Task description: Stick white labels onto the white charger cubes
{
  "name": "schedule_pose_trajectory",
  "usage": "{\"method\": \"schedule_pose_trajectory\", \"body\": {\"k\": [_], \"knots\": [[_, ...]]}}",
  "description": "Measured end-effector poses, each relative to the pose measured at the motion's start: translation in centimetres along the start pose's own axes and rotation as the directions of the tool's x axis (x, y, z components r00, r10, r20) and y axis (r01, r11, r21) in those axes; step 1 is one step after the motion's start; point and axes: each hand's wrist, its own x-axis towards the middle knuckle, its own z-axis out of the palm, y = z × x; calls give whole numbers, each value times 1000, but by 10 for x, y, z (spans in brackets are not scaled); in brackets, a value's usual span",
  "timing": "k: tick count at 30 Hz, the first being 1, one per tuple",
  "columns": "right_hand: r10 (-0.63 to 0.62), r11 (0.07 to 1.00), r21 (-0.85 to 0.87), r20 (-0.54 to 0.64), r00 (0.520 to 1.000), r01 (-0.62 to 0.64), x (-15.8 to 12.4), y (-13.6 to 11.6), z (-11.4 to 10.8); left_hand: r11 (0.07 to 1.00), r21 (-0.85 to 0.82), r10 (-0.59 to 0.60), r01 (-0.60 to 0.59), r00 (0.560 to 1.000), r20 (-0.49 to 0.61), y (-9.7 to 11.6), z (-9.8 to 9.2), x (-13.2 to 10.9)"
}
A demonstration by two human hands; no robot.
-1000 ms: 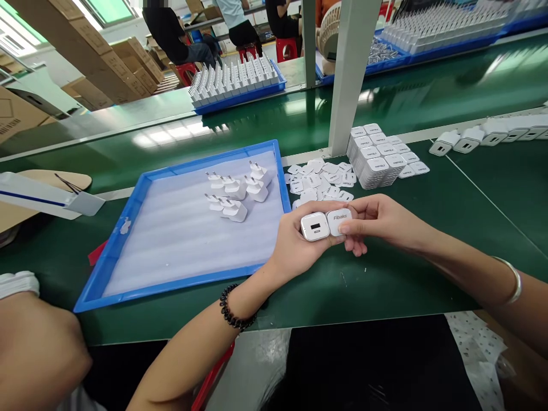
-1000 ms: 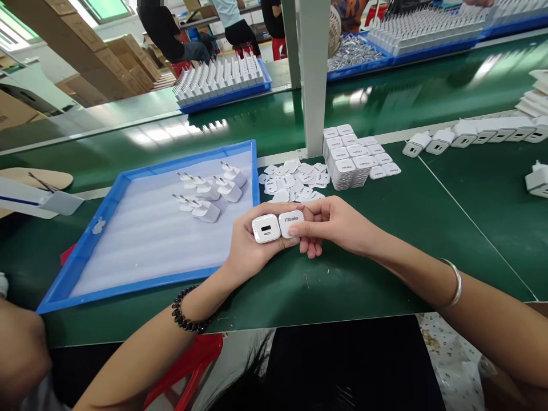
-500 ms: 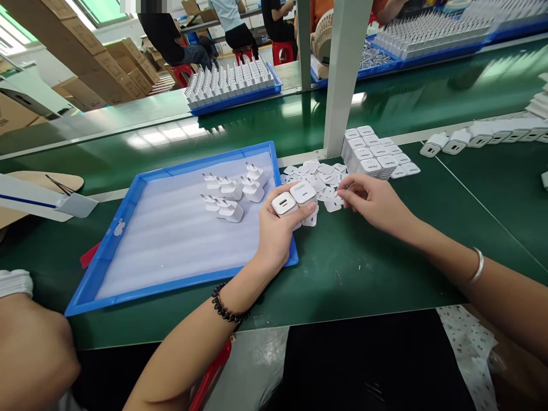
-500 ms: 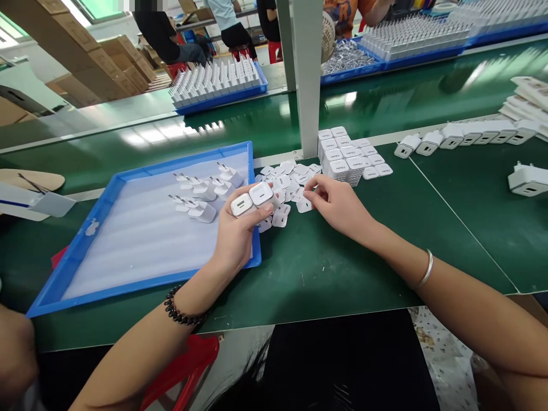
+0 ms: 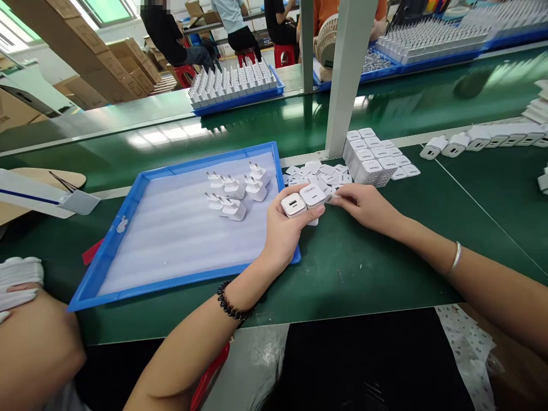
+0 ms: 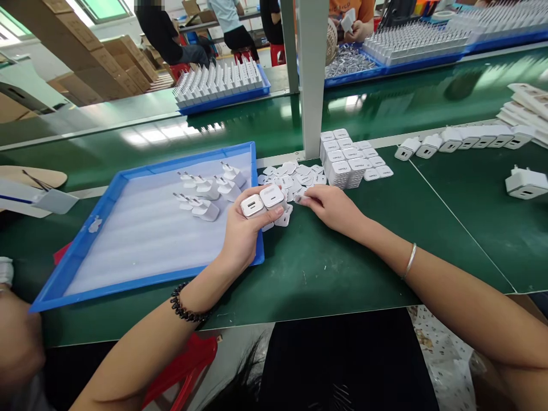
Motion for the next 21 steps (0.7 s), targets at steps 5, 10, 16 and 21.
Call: {"method": "schedule_pose_trajectory", "body": {"k": [5,10,16,21], "knots": [[26,869,493,-112,993,32,-20,-27,-7,955,178,229,-237,971,68,2,4,-10],[19,761,645,-134,991,72,-42,-52,-17,867,311,359,-389,921,152,6,8,-19],[-2,837,540,-159,987,88,-50,-60,-18,857,347,331,-380,923,195,5,7,-19],[45,732,678,63,997,-75,-51,-64,-14,846,377,297,-378,920,256,3,6,-20]]}}
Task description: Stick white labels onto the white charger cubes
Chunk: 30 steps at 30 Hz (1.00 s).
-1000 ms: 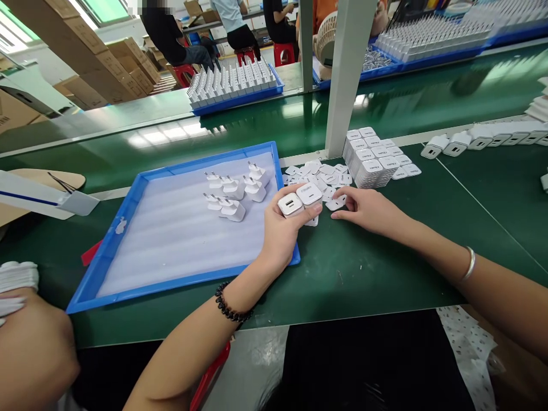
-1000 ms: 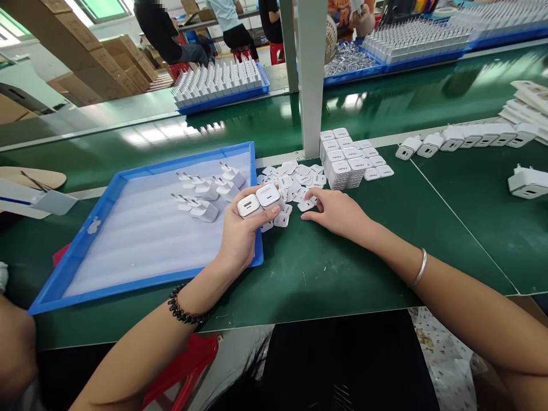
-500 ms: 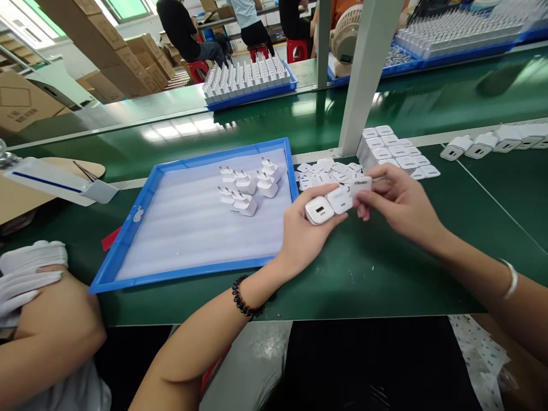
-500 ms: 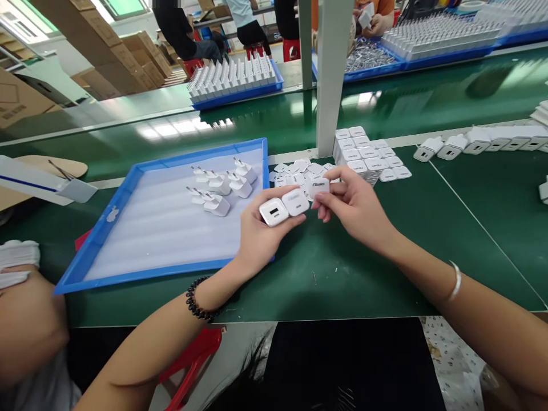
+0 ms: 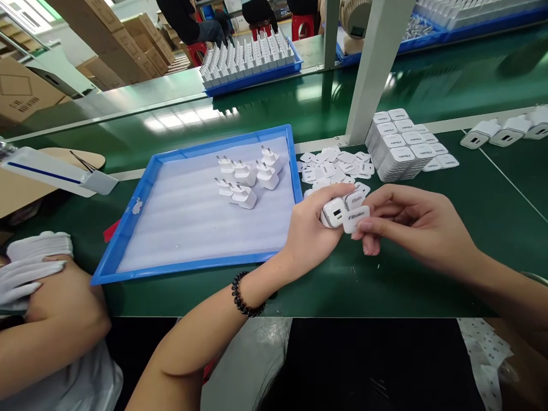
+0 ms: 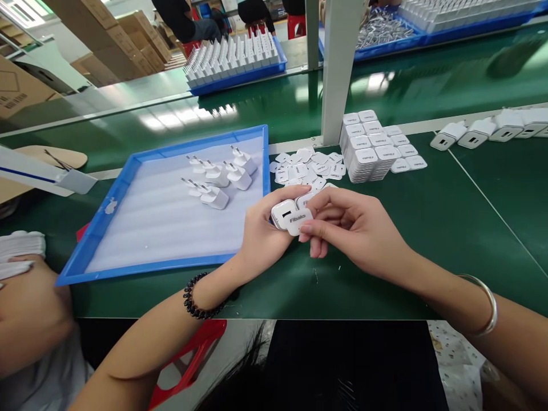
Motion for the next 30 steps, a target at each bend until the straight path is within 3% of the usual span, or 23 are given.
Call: {"method": "schedule_pose_trajectory", "body": {"k": [8,19,30], "knots": [[61,997,49,25,998,-62,3,6,1,977,117,178,-178,984,14,-4,3,-2],[64,996,63,15,998,-65,5,10,4,957,197,214,-214,977,21,-6,3,-3],[71,996,-52,-5,997,-71,5,6,5,939,262,217,-225,974,59,-3,3,-3]]}}
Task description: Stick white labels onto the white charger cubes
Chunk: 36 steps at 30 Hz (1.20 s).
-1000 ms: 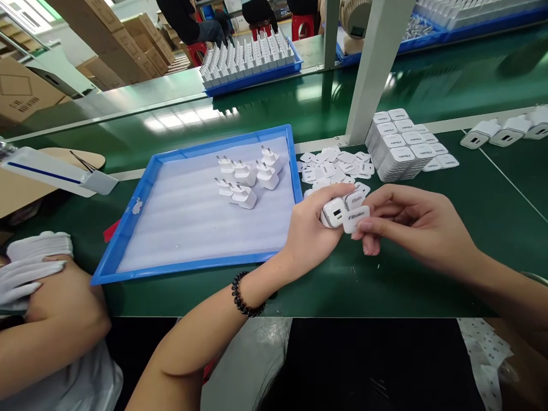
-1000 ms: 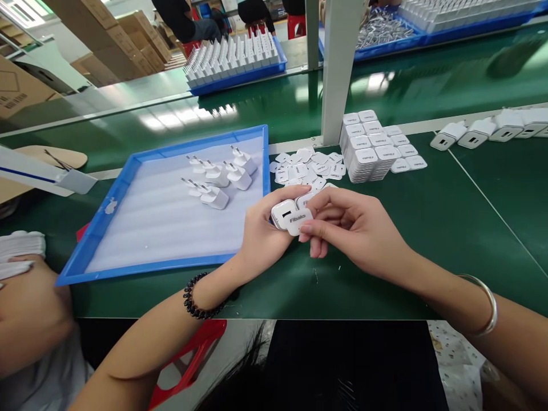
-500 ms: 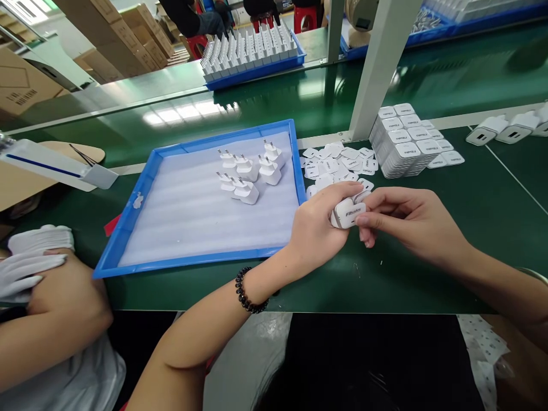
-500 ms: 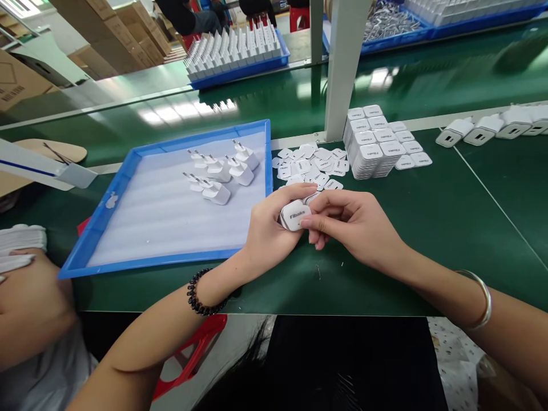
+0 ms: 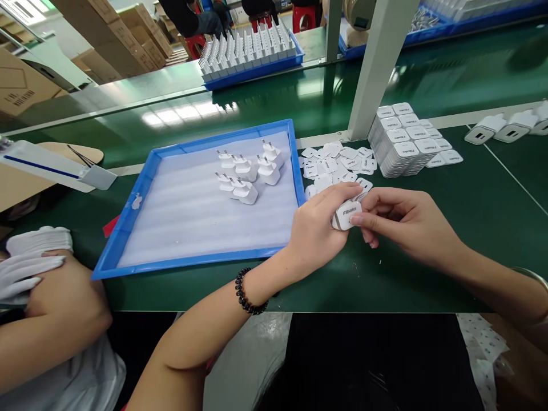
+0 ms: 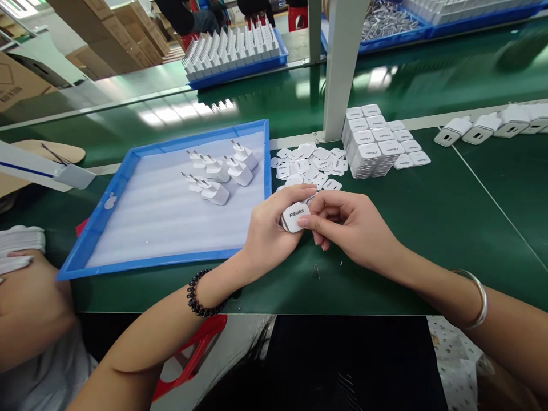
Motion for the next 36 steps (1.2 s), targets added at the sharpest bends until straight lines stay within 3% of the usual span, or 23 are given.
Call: {"method": "schedule_pose_trajectory", "body": {"k": [24,28,32,34,36], "knots": [[93,993,-83,39,995,-89,2,2,-4,997,77,18,-22,999,50,0,0,-3],[47,982,-182,-50,998,-56,2,4,-4,994,90,63,-66,997,38,-3,1,-5],[-121,952,-302,-218,968,51,4,10,-4,998,31,45,-46,999,25,-3,1,-2],[-163,968,-226,-244,956,108,6,14,-4,998,-38,45,-45,999,14,-2,0,0],[-78,996,-45,-151,985,71,9,17,-5,993,-109,51,-50,999,9,0,0,1]]}}
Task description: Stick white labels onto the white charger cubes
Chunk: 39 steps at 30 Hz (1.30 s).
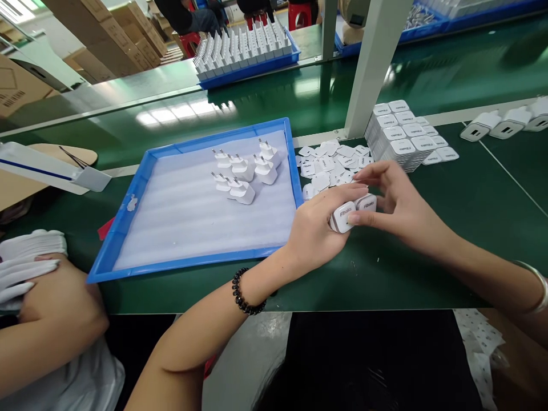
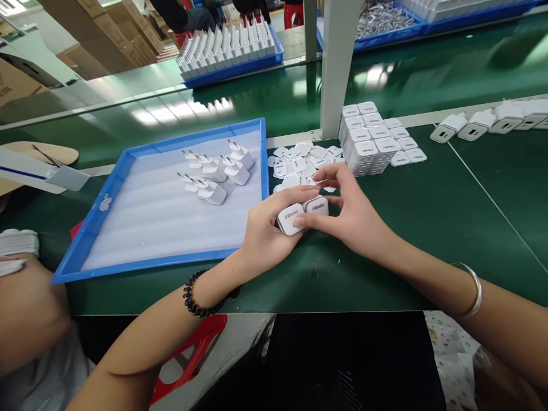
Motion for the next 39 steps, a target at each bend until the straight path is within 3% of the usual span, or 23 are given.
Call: {"method": "schedule_pose_trajectory", "body": {"k": [3,8,12,16,22,32,39], "knots": [[162,965,172,203,966,-197,2,2,1,998,-56,-1,2,1000,10,1,0,1],[206,926,267,233,950,-266,0,-3,4,993,-58,103,-100,994,42,-1,1,0],[225,898,312,279,934,-310,-1,-5,3,994,-66,95,-92,995,35,0,2,1],[180,933,261,254,950,-247,-2,-2,2,992,-126,37,-33,999,32,3,0,3],[106,982,136,168,980,-129,-5,-4,5,943,-271,-177,193,981,81,4,-3,5],[30,999,10,121,992,-31,-10,-15,5,957,-259,-106,128,990,98,5,-3,6],[-40,999,0,182,983,40,-11,-13,1,940,-333,-57,76,996,65,6,-3,7]]}}
